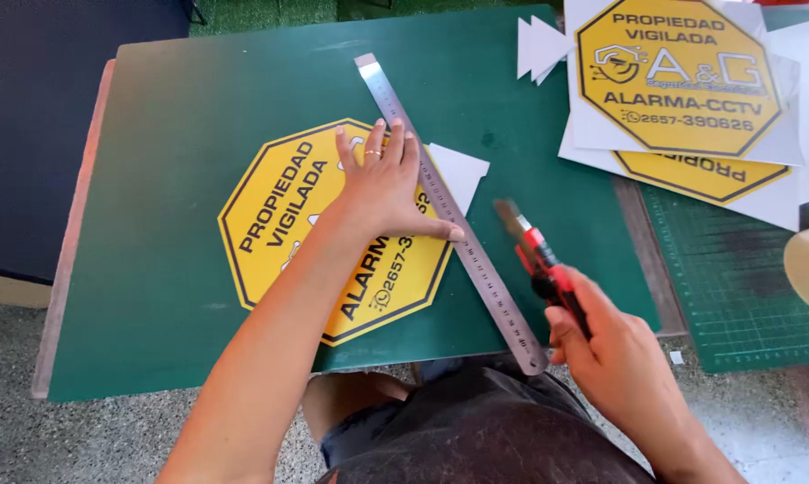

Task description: Cutting out octagonal security signs from printed sheets using a ruler and a utility knife.

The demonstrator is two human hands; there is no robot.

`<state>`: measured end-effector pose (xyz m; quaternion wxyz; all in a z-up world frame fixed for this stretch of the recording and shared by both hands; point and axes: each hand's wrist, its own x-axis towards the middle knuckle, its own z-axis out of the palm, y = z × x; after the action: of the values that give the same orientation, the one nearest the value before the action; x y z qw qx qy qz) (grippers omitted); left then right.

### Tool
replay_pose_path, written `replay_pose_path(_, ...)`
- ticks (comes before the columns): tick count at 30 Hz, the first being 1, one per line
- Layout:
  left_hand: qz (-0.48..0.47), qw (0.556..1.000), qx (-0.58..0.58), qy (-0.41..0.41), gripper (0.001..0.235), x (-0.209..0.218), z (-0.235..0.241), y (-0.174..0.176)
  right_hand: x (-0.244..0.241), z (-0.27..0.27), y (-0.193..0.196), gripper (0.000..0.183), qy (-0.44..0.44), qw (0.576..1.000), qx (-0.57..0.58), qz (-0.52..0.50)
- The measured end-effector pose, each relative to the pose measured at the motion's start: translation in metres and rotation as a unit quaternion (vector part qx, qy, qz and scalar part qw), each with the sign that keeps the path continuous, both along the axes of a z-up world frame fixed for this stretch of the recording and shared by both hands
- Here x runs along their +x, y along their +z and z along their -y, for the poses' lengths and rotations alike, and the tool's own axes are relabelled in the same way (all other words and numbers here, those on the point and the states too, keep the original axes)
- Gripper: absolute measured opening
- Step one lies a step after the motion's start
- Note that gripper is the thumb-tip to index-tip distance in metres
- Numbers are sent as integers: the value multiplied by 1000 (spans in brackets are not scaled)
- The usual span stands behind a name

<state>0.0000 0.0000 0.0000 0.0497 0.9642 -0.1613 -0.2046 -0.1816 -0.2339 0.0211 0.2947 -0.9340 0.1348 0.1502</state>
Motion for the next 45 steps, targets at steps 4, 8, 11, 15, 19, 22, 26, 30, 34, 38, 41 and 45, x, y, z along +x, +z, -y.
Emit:
replay_pose_path(4,20,1000,12,3,150,2,15,-3,7,8,12,54,-58,998,-25,4)
replay_pose_path(8,68,997,24,-39,154,2,43,-5,14,15,5,105,-23,997,-71,29)
replay_pose_path(11,40,999,-16,-25,149,-5,51,11,20,16,-1,117,-10,994,-105,30)
replay_pose_path(15,-46,999,14,19,152,-14,39,31,30,20,-15,105,46,985,-146,82)
replay_pose_path(19,-36,998,0,57,152,-5,25,14,47,27,-25,90,87,969,-169,158)
replay_pose_path(22,-83,992,-6,91,153,-10,15,27,51,29,-17,88,56,979,-100,166)
replay_pose_path(26,-125,987,43,92,146,-21,-9,44,46,50,-21,76,39,956,-103,271)
replay_pose_path(30,-83,992,85,52,152,-18,-32,44,40,73,-27,79,-9,965,-192,179)
replay_pose_path(34,-28,994,19,-100,136,-7,-25,29,37,80,-24,76,-14,963,-247,111)
replay_pose_path(38,-26,991,32,-125,119,0,-14,26,36,85,-37,58,36,948,-280,148)
replay_pose_path(41,-30,989,67,-126,115,11,-6,22,37,90,-50,56,53,934,-304,180)
replay_pose_path(45,-12,980,106,-165,122,28,1,12,43,101,-67,61,65,895,-373,235)
